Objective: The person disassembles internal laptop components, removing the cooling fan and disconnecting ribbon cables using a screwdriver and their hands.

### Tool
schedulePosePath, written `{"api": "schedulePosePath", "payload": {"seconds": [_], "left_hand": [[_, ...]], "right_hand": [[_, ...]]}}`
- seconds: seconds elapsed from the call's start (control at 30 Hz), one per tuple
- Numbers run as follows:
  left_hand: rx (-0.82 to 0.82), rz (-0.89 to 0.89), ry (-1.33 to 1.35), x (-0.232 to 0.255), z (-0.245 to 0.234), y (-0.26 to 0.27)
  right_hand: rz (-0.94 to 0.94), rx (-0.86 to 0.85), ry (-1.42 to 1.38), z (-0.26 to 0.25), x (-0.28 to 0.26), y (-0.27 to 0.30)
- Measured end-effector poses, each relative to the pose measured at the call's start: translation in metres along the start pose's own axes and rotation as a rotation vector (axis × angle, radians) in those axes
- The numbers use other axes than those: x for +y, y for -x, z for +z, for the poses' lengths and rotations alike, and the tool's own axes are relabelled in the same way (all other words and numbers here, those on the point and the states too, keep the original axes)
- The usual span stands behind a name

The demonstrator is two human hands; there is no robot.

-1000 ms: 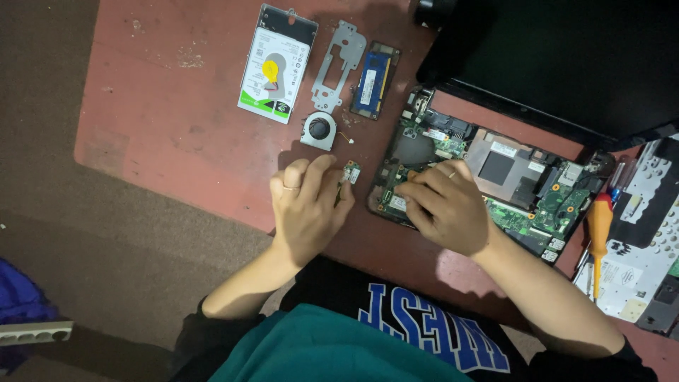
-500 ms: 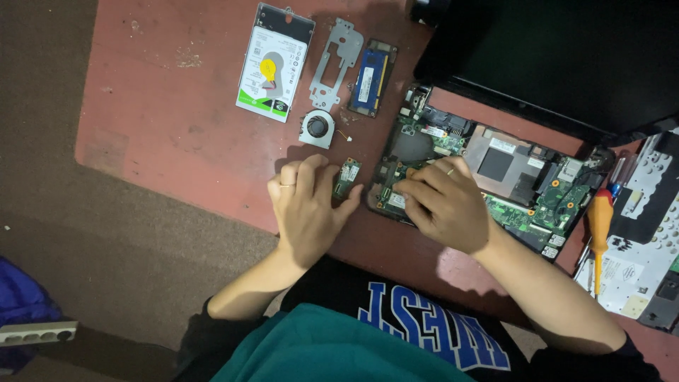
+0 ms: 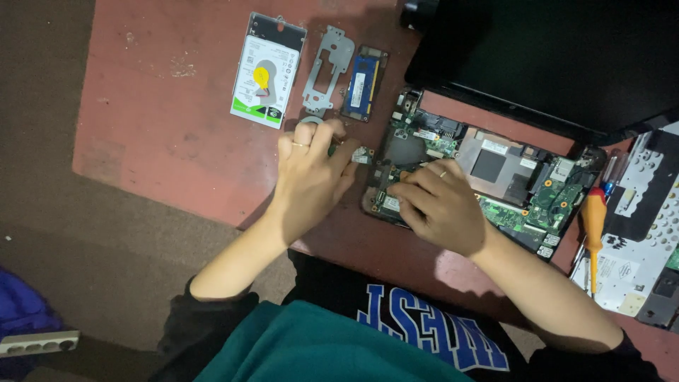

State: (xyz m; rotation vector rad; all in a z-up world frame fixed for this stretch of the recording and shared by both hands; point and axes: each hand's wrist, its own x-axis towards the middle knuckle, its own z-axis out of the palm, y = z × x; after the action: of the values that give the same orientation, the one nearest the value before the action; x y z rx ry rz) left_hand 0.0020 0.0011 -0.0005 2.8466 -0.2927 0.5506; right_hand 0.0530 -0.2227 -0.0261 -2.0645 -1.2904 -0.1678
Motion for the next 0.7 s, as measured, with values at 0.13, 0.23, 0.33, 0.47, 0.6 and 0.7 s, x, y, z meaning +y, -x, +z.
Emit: {"api": "schedulePosePath", "payload": {"seconds": [0.13, 0.23, 0.33, 0.47, 0.6, 0.7], "left_hand": [[-0.037, 0.008, 0.011, -0.005, 0.000, -0.008], [-0.051, 0.013, -0.001, -0.007, 0.000, -0.013], [-0.047, 0.023, -0.027, -0.012, 0.007, -0.013], [-0.049, 0.029, -0.004, -0.012, 0.001, -0.013], [-0.032, 0.048, 0.050, -0.008, -0.008, -0.021], [-0.002, 0.094, 0.140, -0.004, -0.009, -0.030]], "right_hand": [[0.002, -0.005, 0.013, -0.001, -0.002, -0.003], [-0.013, -0.013, 0.015, -0.002, -0.002, -0.003], [-0.015, 0.018, -0.009, -0.002, -0.002, -0.003], [0.032, 0.096, -0.076, -0.018, -0.013, -0.009], [0.094, 0.184, -0.073, -0.038, 0.001, 0.017], [0.124, 0.150, 0.025, -0.075, -0.003, 0.027]]}}
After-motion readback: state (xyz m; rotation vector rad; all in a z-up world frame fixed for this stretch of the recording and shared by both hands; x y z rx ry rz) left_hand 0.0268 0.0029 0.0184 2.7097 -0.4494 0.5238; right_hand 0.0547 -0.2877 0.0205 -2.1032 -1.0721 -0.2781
